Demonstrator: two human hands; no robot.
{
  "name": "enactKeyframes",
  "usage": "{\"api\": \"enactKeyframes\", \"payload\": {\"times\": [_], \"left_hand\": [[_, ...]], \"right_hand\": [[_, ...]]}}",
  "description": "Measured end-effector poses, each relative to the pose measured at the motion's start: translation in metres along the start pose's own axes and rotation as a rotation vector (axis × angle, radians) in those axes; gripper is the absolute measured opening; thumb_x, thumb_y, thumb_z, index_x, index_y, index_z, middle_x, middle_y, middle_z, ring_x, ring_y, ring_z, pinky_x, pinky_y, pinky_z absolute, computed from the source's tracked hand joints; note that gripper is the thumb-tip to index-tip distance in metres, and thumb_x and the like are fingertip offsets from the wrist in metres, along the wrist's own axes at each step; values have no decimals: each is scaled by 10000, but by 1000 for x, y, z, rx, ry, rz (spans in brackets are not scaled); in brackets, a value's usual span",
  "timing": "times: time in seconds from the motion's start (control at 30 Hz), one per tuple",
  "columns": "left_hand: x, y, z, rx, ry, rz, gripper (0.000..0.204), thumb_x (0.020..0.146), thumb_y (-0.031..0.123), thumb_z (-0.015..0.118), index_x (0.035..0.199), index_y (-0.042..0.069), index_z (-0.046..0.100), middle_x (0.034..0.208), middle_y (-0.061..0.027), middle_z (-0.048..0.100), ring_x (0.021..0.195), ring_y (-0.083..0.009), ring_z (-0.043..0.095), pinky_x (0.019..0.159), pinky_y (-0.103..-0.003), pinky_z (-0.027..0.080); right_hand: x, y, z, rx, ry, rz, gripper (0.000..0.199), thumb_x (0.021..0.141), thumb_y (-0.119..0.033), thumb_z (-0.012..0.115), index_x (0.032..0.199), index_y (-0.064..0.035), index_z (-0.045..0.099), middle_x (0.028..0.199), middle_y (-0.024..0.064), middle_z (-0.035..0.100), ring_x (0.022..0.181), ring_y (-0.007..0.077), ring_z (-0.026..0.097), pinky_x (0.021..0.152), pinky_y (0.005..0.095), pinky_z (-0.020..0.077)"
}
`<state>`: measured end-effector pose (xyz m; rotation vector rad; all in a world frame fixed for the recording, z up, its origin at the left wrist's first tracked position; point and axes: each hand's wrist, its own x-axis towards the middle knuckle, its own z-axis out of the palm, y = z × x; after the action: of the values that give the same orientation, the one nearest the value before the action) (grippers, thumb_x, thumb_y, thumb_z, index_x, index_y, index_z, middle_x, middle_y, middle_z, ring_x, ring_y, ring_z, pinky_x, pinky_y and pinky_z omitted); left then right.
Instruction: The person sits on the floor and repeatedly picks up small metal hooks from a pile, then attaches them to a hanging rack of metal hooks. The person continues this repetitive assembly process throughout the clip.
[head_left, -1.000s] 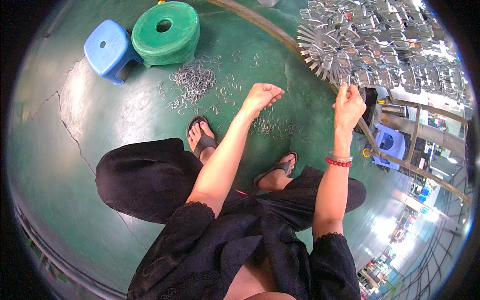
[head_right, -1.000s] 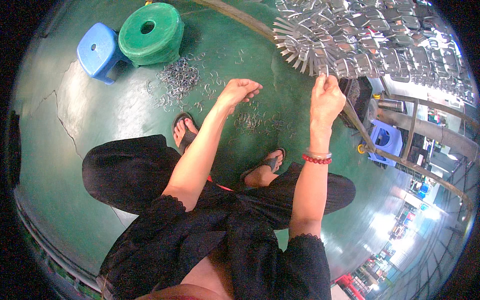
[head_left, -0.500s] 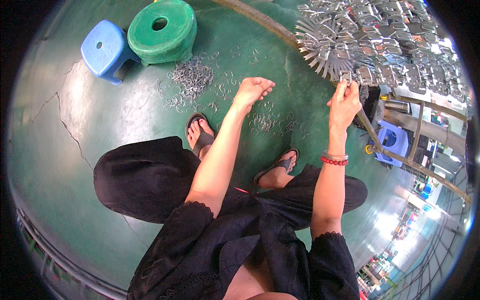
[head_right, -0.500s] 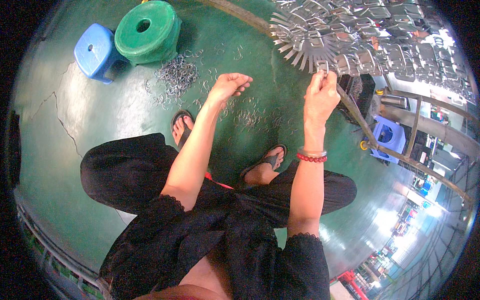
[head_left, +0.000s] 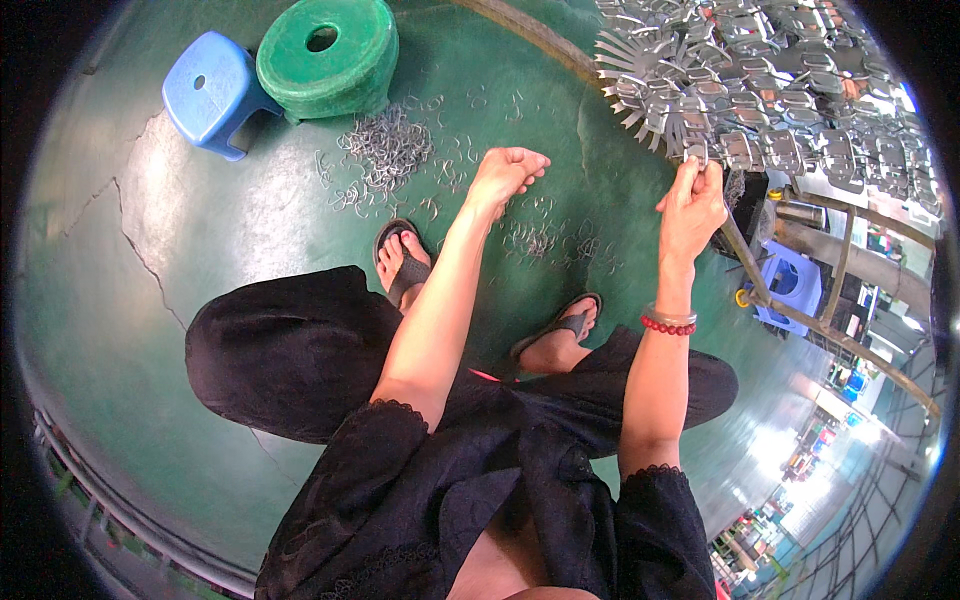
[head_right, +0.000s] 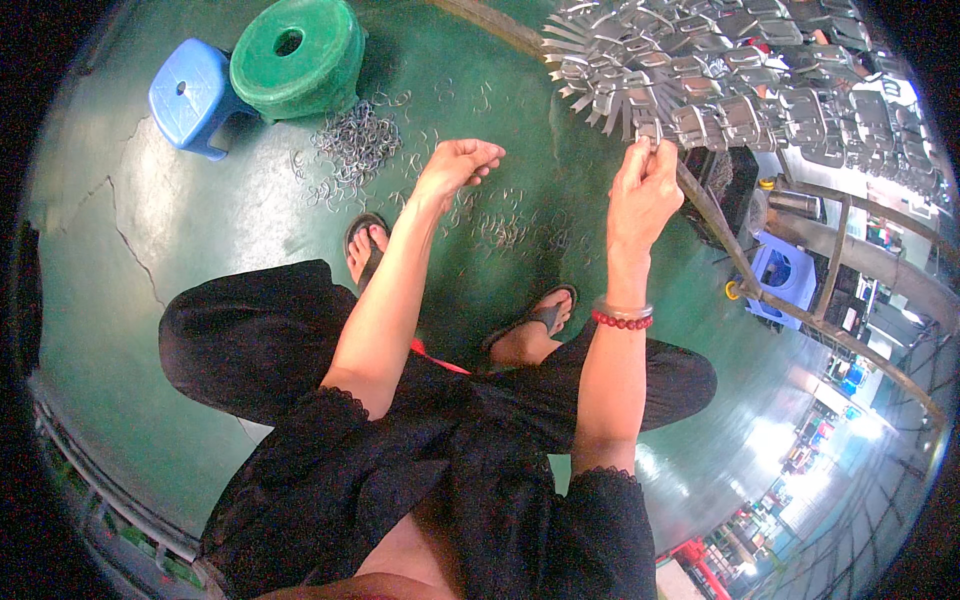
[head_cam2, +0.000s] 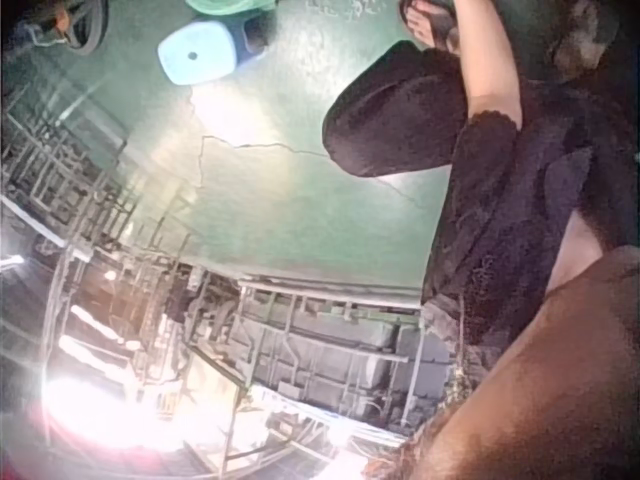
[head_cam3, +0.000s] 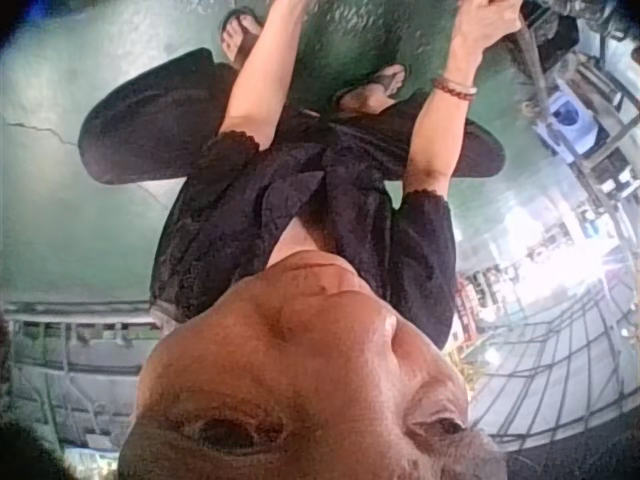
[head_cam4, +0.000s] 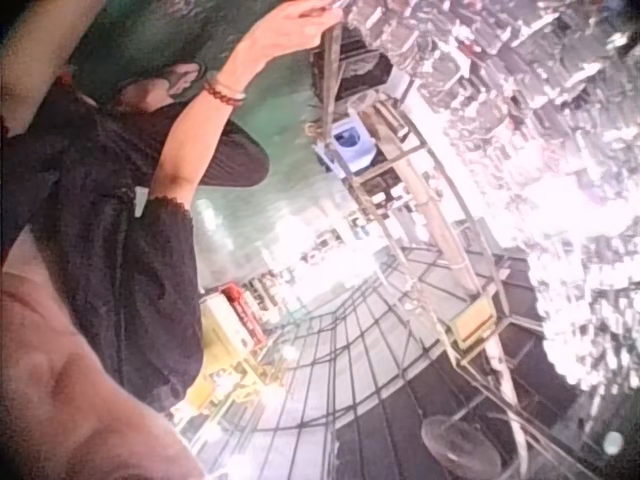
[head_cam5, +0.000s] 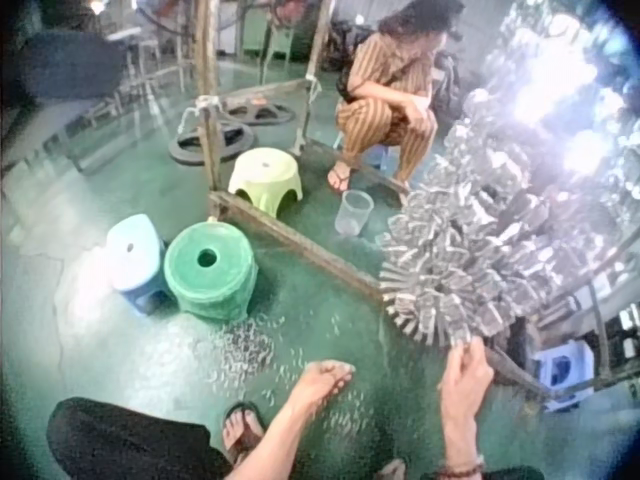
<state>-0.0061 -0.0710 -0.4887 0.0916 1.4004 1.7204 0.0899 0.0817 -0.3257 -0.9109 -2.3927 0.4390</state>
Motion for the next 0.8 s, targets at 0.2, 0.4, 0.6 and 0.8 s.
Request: {"api": "enactKeyframes", "payload": {"times": [0.2,0.4,0.6,0.8], "left_hand": [[-10,16,17,84,-174,4,187,772,188,718,918,75,688,800,18,659,678,-57,539,583,-215,403],[-15,34,22,123,-180,56,131,777,96,634,888,48,686,784,-2,675,631,-60,560,534,-216,441],[6,5,-45,414,237,63,148,775,155,679,871,45,698,749,-23,672,631,-57,562,540,-203,431],[-6,-70,-84,1017,352,-131,211,637,250,721,827,158,729,805,-100,687,790,-248,669,750,-352,519]], "right_hand": [[-1,6,5,109,50,1,143,876,-136,546,803,-20,508,570,146,560,479,279,571,471,371,428],[3,5,0,-7,18,-123,146,876,-183,545,834,-43,538,610,176,592,578,355,614,496,429,453],[3,12,-2,-88,36,-316,181,880,-244,550,892,-66,578,621,162,601,586,352,615,512,409,476],[2,28,-6,22,-5,-292,197,872,-239,563,948,-59,591,635,155,605,623,342,626,543,388,484]]}}
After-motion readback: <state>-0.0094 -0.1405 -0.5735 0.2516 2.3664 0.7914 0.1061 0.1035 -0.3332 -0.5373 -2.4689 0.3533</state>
